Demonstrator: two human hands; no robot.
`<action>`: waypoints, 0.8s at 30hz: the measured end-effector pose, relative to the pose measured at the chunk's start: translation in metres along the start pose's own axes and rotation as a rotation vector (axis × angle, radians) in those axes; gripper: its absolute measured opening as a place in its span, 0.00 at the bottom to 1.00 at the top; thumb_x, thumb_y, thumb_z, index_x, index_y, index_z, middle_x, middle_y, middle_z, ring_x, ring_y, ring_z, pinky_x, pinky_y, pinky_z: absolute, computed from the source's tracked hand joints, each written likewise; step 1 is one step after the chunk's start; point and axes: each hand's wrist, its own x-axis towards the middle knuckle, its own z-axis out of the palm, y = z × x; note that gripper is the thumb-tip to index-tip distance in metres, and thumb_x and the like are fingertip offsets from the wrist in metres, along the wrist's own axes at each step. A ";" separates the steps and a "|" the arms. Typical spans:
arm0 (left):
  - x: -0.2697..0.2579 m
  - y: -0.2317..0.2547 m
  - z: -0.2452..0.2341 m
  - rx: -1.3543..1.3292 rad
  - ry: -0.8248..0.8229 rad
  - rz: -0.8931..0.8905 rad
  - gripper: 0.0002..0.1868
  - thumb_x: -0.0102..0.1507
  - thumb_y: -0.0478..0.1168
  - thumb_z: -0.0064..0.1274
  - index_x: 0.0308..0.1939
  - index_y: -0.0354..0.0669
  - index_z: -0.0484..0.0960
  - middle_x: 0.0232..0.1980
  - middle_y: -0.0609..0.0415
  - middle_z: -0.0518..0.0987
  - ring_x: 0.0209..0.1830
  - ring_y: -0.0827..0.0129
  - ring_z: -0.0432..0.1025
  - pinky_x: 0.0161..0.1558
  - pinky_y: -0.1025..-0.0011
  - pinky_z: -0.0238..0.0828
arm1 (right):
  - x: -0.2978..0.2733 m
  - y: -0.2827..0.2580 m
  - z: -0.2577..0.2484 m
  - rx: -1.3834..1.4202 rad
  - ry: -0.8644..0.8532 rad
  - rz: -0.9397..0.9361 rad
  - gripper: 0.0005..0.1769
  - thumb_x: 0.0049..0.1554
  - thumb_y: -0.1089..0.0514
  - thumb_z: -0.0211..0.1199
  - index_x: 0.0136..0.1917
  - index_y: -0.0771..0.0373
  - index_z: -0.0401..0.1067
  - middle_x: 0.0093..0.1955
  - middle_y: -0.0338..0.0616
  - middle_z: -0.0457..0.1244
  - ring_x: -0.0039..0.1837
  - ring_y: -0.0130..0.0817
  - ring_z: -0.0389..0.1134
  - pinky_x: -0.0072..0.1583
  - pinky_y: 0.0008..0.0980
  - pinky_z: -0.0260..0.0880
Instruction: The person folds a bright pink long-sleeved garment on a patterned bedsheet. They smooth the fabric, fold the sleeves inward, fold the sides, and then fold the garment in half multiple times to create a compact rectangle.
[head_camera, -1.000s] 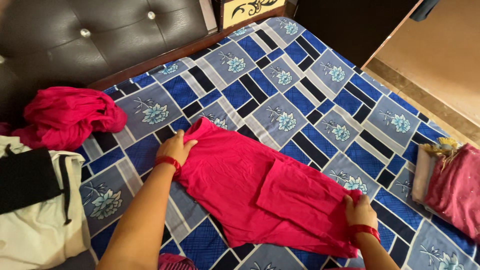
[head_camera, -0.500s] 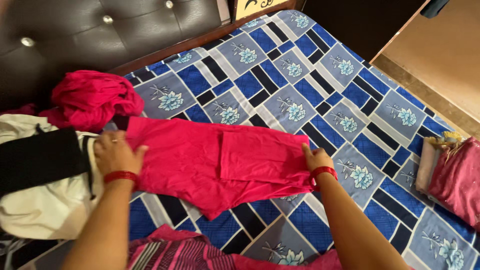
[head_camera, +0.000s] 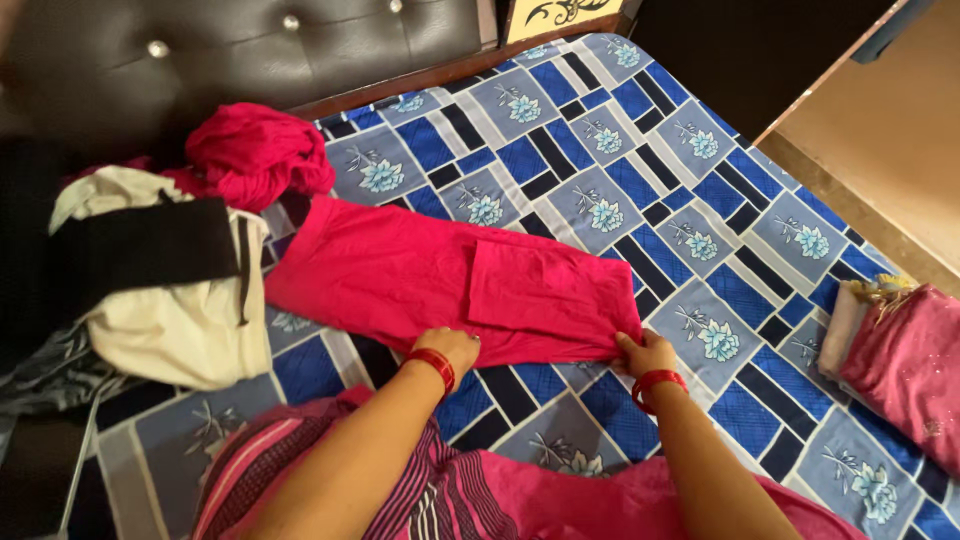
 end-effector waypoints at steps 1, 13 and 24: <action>-0.002 0.000 0.001 -0.015 -0.030 0.006 0.24 0.58 0.34 0.56 0.60 0.40 0.77 0.54 0.42 0.83 0.55 0.48 0.78 0.52 0.52 0.77 | 0.002 -0.003 -0.004 -0.013 0.022 0.018 0.13 0.57 0.56 0.68 0.49 0.69 0.74 0.36 0.47 0.69 0.33 0.35 0.70 0.35 0.35 0.72; -0.031 0.050 -0.024 -0.252 0.001 -0.050 0.32 0.58 0.51 0.64 0.61 0.42 0.76 0.68 0.45 0.73 0.69 0.50 0.68 0.67 0.54 0.66 | -0.053 -0.050 -0.009 -0.853 0.411 -0.049 0.45 0.54 0.39 0.69 0.78 0.54 0.57 0.81 0.51 0.52 0.81 0.52 0.51 0.75 0.53 0.56; -0.015 0.050 0.001 -0.071 0.225 0.002 0.51 0.61 0.61 0.54 0.79 0.49 0.45 0.84 0.53 0.41 0.83 0.54 0.35 0.77 0.47 0.31 | -0.120 -0.060 0.064 -1.132 -0.014 -0.593 0.45 0.61 0.29 0.49 0.83 0.46 0.41 0.87 0.45 0.35 0.85 0.45 0.35 0.79 0.55 0.35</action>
